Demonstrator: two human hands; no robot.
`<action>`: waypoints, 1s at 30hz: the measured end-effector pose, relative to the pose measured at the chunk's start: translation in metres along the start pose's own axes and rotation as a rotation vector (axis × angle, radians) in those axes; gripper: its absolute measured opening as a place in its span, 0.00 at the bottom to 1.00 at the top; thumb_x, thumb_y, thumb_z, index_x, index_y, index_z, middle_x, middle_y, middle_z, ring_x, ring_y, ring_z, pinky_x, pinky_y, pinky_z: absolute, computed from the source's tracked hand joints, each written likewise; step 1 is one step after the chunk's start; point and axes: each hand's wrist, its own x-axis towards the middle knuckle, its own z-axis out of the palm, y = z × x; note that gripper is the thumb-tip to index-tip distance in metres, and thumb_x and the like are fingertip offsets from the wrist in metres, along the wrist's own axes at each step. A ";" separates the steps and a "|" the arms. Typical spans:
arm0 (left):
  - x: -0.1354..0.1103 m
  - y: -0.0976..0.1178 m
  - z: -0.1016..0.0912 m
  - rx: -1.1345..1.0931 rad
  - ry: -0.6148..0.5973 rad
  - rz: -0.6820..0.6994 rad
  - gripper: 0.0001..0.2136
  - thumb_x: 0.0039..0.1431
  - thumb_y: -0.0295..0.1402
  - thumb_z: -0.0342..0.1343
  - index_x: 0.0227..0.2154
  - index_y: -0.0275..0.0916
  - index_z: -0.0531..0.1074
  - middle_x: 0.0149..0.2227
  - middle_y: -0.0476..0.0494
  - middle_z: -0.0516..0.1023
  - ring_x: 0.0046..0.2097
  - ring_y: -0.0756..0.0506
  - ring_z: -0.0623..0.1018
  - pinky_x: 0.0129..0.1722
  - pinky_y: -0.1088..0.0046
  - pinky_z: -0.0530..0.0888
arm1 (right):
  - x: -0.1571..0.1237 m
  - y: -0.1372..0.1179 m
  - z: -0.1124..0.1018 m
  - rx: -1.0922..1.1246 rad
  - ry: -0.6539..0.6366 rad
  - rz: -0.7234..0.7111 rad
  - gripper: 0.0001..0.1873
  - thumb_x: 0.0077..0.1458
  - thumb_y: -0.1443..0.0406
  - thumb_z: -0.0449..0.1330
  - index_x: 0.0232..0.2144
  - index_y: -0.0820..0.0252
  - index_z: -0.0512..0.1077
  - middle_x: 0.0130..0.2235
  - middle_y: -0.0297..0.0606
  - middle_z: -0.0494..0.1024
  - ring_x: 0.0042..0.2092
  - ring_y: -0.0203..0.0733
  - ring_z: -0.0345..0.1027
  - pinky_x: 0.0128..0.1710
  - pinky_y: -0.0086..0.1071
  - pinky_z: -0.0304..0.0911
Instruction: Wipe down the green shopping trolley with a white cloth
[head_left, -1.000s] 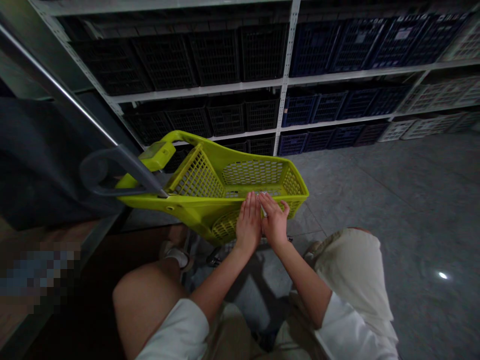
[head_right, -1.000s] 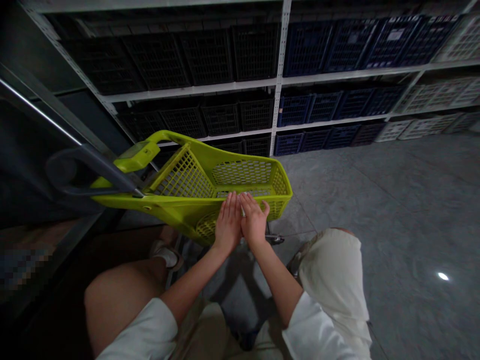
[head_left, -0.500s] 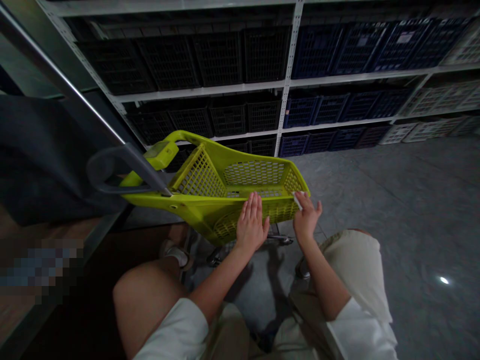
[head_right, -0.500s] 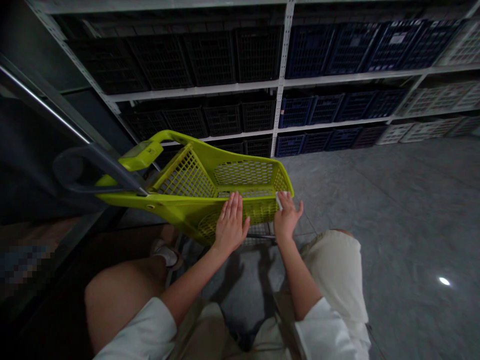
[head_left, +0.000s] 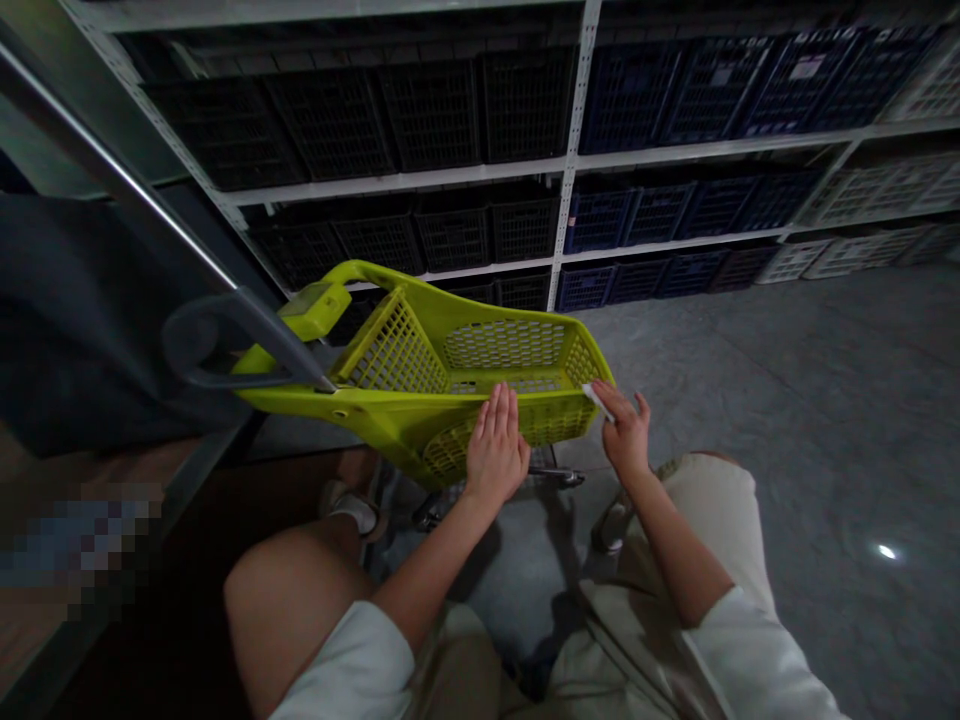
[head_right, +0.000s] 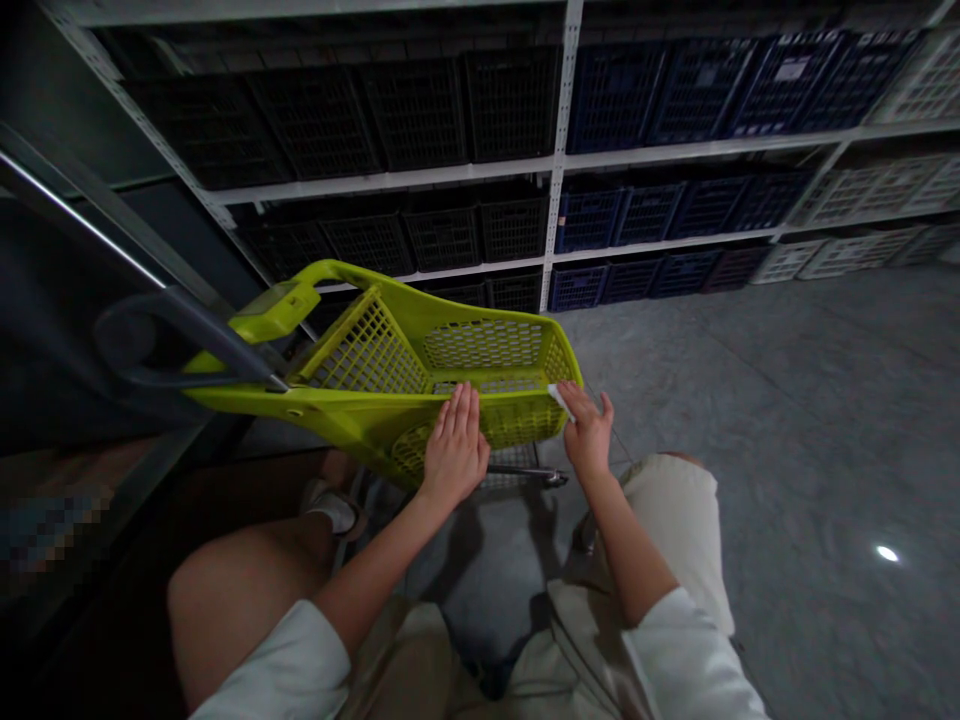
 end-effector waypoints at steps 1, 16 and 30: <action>0.000 0.000 0.000 0.002 -0.008 0.003 0.34 0.62 0.29 0.46 0.69 0.22 0.45 0.73 0.30 0.45 0.74 0.39 0.44 0.71 0.59 0.51 | 0.000 0.012 -0.001 0.019 0.033 0.060 0.35 0.45 0.75 0.46 0.55 0.53 0.73 0.57 0.39 0.77 0.62 0.42 0.67 0.66 0.52 0.49; 0.001 -0.001 0.006 0.014 -0.006 0.000 0.33 0.62 0.28 0.45 0.69 0.23 0.46 0.72 0.28 0.50 0.73 0.39 0.45 0.71 0.56 0.54 | 0.007 -0.113 0.025 0.017 -0.221 -0.251 0.40 0.46 0.79 0.49 0.61 0.56 0.66 0.63 0.39 0.71 0.66 0.41 0.61 0.70 0.48 0.39; 0.001 0.001 0.001 0.003 0.006 0.028 0.32 0.63 0.28 0.45 0.69 0.23 0.46 0.73 0.30 0.46 0.73 0.39 0.43 0.71 0.57 0.53 | 0.006 -0.048 0.016 -0.022 0.067 0.141 0.34 0.43 0.77 0.48 0.51 0.57 0.75 0.56 0.44 0.78 0.61 0.48 0.68 0.61 0.52 0.49</action>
